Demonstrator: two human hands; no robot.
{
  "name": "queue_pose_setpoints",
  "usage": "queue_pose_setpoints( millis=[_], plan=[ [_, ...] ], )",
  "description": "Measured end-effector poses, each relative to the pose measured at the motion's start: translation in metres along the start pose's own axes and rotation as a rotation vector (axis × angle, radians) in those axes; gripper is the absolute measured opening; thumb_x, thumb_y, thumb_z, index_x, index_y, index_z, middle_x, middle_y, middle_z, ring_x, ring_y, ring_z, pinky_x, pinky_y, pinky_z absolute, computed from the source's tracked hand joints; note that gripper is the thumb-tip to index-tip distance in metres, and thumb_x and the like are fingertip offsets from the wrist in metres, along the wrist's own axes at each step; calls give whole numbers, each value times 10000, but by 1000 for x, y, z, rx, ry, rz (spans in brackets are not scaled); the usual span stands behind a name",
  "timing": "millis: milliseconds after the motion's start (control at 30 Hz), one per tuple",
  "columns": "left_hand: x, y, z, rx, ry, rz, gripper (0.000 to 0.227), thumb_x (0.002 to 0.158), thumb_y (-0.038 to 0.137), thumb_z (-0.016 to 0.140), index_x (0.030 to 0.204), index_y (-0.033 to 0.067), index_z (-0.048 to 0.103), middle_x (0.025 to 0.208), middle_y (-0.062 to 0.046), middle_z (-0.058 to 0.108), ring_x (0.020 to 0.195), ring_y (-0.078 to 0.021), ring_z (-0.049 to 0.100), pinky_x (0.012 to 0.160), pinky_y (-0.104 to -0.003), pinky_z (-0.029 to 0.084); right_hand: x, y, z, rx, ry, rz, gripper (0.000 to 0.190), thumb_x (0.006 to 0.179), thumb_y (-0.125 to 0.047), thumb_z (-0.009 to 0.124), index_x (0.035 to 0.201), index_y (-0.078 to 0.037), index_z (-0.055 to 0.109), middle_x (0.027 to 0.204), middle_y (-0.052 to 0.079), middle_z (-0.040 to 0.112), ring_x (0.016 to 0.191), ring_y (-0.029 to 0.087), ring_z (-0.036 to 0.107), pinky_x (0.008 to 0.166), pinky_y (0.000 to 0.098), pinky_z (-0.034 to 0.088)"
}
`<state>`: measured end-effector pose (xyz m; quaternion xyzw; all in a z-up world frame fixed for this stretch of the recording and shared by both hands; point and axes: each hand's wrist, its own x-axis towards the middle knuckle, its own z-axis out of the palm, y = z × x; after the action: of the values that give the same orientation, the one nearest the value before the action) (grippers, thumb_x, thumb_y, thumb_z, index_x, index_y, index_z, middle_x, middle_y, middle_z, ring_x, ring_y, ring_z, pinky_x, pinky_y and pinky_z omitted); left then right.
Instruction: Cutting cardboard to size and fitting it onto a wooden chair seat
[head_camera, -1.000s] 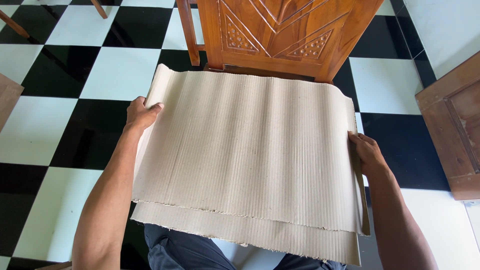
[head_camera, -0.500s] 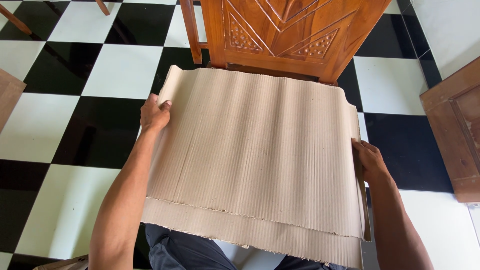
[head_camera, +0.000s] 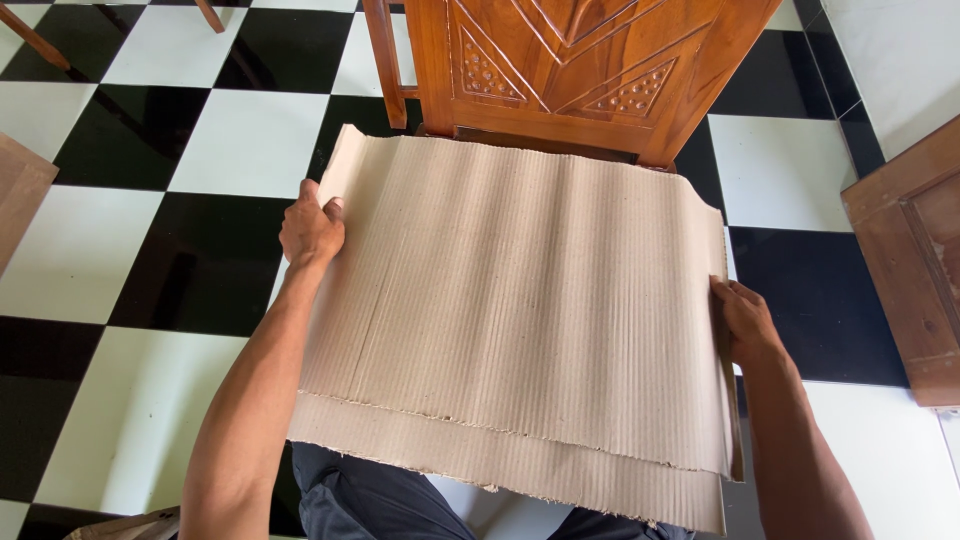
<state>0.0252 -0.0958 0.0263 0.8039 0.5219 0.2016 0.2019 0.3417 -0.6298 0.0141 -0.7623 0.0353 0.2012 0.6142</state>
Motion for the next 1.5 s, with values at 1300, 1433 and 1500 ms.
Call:
queue_pose_setpoints(
  millis=[1300, 1433, 1500],
  plan=[
    [-79, 81, -72, -33, 288, 699, 62, 1056, 120, 617, 1104, 83, 609, 830, -148, 714, 672, -384, 671, 613, -524, 509, -220, 101, -146, 19, 149, -133, 372, 1014, -88, 624, 1312, 126, 559, 987, 361, 639, 719, 427, 610, 604, 472, 508],
    [-103, 90, -89, -84, 283, 804, 42, 1084, 74, 634, 1099, 45, 605, 784, -143, 685, 643, -345, 654, 603, -492, 503, -256, 101, -156, 80, 135, -18, 476, 976, -98, 583, 1396, 112, 508, 1070, 387, 592, 896, 494, 601, 774, 565, 525],
    [-122, 102, -97, -110, 281, 861, 53, 1106, 78, 643, 1093, 41, 607, 746, -126, 659, 614, -317, 636, 595, -474, 498, -278, 114, -171, 83, 174, 8, 490, 977, -96, 588, 1405, 119, 484, 1074, 393, 586, 889, 490, 605, 764, 543, 530]
  ],
)
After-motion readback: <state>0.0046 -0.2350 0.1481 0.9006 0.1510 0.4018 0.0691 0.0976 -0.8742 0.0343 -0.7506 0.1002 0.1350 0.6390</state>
